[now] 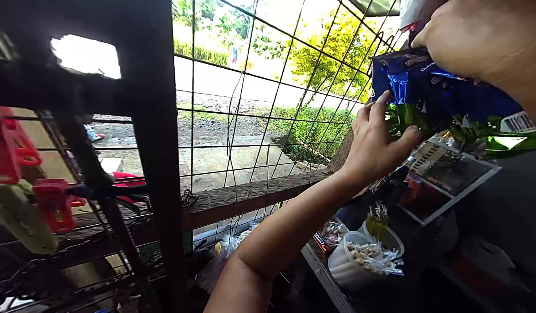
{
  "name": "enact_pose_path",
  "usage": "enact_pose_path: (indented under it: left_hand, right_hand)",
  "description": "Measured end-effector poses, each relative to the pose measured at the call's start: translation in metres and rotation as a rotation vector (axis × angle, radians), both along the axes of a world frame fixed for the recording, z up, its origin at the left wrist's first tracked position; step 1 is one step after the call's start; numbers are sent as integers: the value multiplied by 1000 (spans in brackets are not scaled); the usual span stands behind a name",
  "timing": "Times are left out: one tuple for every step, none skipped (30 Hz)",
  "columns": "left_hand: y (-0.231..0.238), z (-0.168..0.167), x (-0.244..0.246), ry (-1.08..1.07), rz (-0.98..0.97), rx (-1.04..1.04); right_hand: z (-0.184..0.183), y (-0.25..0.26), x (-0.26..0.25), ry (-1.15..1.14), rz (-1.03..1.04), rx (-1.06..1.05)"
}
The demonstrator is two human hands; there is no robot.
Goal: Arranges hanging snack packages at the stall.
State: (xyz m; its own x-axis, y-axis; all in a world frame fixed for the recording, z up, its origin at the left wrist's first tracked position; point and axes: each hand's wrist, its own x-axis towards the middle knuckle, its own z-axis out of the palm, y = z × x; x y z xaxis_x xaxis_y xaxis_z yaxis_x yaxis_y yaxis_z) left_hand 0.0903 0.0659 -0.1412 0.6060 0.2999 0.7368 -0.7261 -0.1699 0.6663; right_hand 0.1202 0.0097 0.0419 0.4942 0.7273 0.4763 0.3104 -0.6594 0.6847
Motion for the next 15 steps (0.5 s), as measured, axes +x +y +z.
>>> enact_pose_path:
  left_hand:
    - [1,-2,1,-3,15,2]
    - [3,-5,0,-1,39,12]
    - [6,-7,-2,10,72,28]
    - [9,-8,-6,27,108,46]
    - [12,-10,-3,31,125,48]
    - [15,-12,1,31,141,45]
    - [18,-13,3,28,155,41]
    - [20,-14,4,29,167,44]
    - [22,-15,3,28,178,47]
    - [24,-16,3,19,190,50]
    - [25,-16,2,16,200,56]
    - [27,-17,1,14,211,63]
    - [28,-17,1,14,220,76]
    - [28,-17,1,9,230,88]
    - [28,-17,2,9,241,98]
  right_hand:
    - [0,-1,1,11,-9,-4]
    - [-1,-2,0,26,-23,1]
    - [-4,-1,-3,48,-46,15]
    - [-7,2,-9,72,-80,31]
    - [-10,7,-16,105,-122,46]
    - [-13,10,-22,128,-158,56]
    - [-15,12,-25,143,-174,64]
    - [-15,14,-26,147,-180,68]
    - [-15,13,-24,149,-174,79]
    - [-15,12,-21,155,-160,90]
    - [-15,11,-21,161,-154,101]
    - [-17,11,-23,164,-155,108]
    - [-18,10,-28,163,-166,114]
    - [-20,9,-34,164,-182,123]
    - [-21,7,-38,167,-190,134]
